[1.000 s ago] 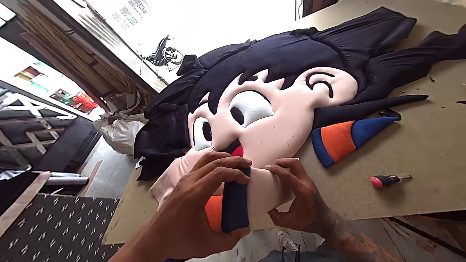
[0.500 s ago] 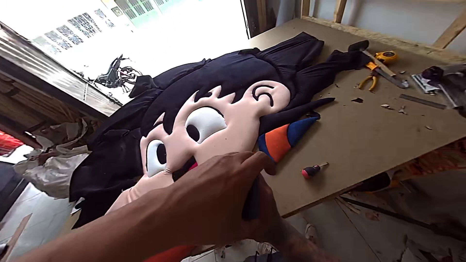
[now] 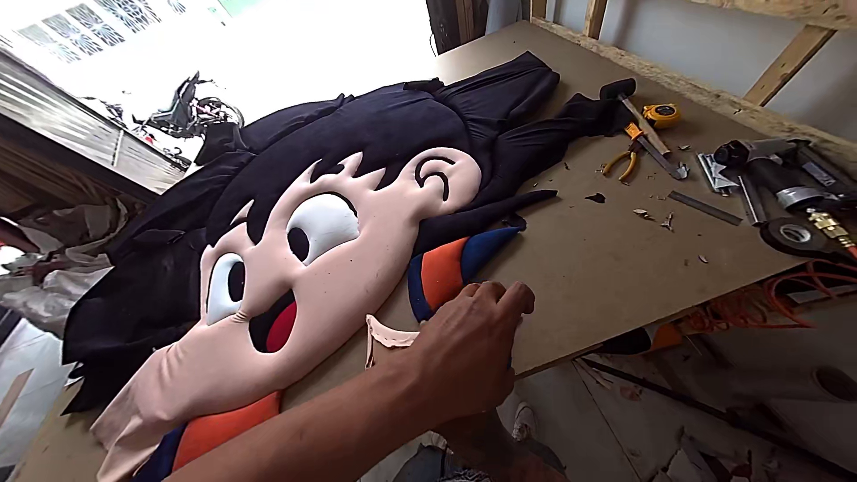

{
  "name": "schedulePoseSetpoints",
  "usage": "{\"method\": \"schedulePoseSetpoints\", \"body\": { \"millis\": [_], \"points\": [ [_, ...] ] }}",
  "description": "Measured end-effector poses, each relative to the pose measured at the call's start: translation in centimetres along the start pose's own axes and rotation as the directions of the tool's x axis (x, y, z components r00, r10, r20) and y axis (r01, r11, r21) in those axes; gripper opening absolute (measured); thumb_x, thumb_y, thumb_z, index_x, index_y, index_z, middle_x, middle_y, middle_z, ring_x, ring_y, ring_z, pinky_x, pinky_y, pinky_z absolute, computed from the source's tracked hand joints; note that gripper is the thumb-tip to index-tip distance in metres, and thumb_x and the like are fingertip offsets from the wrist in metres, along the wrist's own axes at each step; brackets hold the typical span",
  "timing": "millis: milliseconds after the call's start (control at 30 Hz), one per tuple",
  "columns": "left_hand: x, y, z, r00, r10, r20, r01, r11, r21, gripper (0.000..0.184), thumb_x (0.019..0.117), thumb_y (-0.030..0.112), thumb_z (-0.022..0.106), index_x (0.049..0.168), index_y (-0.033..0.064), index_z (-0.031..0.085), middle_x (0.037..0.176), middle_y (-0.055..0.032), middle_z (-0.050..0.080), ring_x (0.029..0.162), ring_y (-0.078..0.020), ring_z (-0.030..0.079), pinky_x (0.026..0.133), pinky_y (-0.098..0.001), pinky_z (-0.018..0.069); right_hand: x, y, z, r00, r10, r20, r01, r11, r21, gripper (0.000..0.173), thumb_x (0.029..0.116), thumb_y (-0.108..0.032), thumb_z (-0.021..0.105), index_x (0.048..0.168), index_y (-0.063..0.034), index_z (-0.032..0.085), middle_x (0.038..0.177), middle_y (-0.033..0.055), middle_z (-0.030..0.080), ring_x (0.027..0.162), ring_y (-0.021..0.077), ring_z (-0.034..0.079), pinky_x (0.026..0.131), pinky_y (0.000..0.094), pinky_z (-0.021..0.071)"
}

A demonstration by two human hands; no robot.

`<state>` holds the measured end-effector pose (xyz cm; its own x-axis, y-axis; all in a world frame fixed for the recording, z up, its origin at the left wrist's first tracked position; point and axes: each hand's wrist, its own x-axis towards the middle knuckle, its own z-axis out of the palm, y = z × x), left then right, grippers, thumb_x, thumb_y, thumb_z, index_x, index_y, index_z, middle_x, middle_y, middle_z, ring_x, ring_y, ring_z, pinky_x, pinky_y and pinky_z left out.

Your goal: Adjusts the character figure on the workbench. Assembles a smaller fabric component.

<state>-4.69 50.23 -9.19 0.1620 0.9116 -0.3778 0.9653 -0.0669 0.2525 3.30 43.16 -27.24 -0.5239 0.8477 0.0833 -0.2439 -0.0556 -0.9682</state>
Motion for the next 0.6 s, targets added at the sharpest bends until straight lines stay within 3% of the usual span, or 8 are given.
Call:
{"method": "schedulePoseSetpoints", "body": {
  "millis": [67,133,167,300,367,433,500,600],
  "points": [
    [2.6,0.9,1.8,0.999,-0.051,-0.001,0.051,0.999,-0.007,0.06,0.0775,0.025,0.079,0.132,0.0247,0.053,0.126,-0.0067,0.06,0.118,-0.0274,0.06,0.087,-0.046,0.0569,-0.1,0.9,-1.4,0.999,0.026,-0.02,-0.028,0.995,-0.1,0.033,0.0806,-0.019,0.083,0.101,0.0037,0.071,0.093,0.0031,0.075,0.09,-0.0005,0.069,0.088,0.0193,0.0563],
    [5.3,1.5,3.6,0.995,-0.101,-0.002,0.101,0.995,-0.015,0.062,0.0782,0.022,0.078,0.135,0.0231,0.053,0.128,-0.011,0.06,0.121,-0.0319,0.059,0.087,-0.0485,0.0572,0.2,1.3,-2.9,0.999,0.038,-0.026,-0.044,0.931,-0.362,0.029,0.083,-0.021,0.077,0.1,0.0033,0.075,0.094,0.0087,0.077,0.093,0.0082,0.071,0.09,0.0248,0.0538],
    [6.6,1.6,4.4,0.993,-0.121,-0.011,0.121,0.993,-0.012,0.063,0.0781,0.021,0.078,0.135,0.0228,0.053,0.126,-0.0117,0.06,0.119,-0.0329,0.06,0.085,-0.0487,0.0579,0.7,1.2,-3.8,0.99,0.141,-0.021,-0.137,0.904,-0.405,0.029,0.0842,-0.022,0.075,0.101,0.0011,0.075,0.096,0.0078,0.076,0.095,0.0089,0.07,0.091,0.026,0.0524],
    [11.2,1.3,6.6,0.982,-0.175,-0.065,0.176,0.984,-0.001,0.067,0.0714,0.015,0.081,0.132,0.0213,0.054,0.117,-0.0141,0.061,0.108,-0.0356,0.063,0.075,-0.05,0.0591,3.6,0.1,-7.0,0.877,0.48,0.008,-0.453,0.834,-0.315,0.024,0.0789,-0.026,0.084,0.092,-0.0113,0.071,0.079,-0.0051,0.072,0.073,0.0038,0.07,0.074,0.0253,0.0602],
    [12.4,0.4,7.2,0.976,-0.185,-0.113,0.186,0.983,-0.001,0.067,0.0691,0.014,0.082,0.131,0.0205,0.055,0.117,-0.0149,0.062,0.108,-0.0365,0.063,0.074,-0.0508,0.0591,4.2,-0.9,-9.3,0.856,0.515,0.047,-0.402,0.719,-0.567,0.037,0.0801,-0.051,0.08,0.092,-0.016,0.074,0.078,-0.0062,0.073,0.071,0.0068,0.072,0.073,0.0321,0.0628],
    [13.0,-0.9,7.4,0.967,-0.193,-0.164,0.191,0.981,-0.026,0.066,0.0679,0.015,0.083,0.129,0.0204,0.057,0.118,-0.0134,0.062,0.11,-0.0351,0.063,0.076,-0.0509,0.0591,4.2,-1.2,-10.5,0.916,0.398,-0.041,-0.288,0.583,-0.76,0.038,0.0841,-0.047,0.074,0.101,-0.0126,0.075,0.083,0.0004,0.073,0.078,0.0155,0.072,0.076,0.041,0.0603],
    [13.3,-2.2,7.3,0.954,-0.195,-0.228,0.186,0.981,-0.059,0.067,0.067,0.018,0.084,0.128,0.0213,0.057,0.118,-0.0106,0.062,0.109,-0.0318,0.063,0.079,-0.0486,0.0585,5.0,-1.0,-10.7,0.954,0.279,-0.109,-0.23,0.449,-0.863,0.057,0.0817,-0.046,0.074,0.124,-0.0078,0.067,0.09,0.0049,0.074,0.083,0.0216,0.072,0.076,0.0448,0.0599],
    [12.9,-3.7,6.2,0.925,-0.236,-0.299,0.212,0.971,-0.111,0.071,0.0671,0.024,0.087,0.132,0.0214,0.056,0.121,-0.0079,0.062,0.112,-0.0283,0.063,0.086,-0.0469,0.0584,6.7,-0.8,-10.0,0.962,0.267,-0.059,-0.167,0.401,-0.901,0.08,0.0721,-0.072,0.072,0.124,-0.0121,0.068,0.098,0.0034,0.075,0.089,0.0199,0.073,0.077,0.0461,0.0602]
  ]
}}
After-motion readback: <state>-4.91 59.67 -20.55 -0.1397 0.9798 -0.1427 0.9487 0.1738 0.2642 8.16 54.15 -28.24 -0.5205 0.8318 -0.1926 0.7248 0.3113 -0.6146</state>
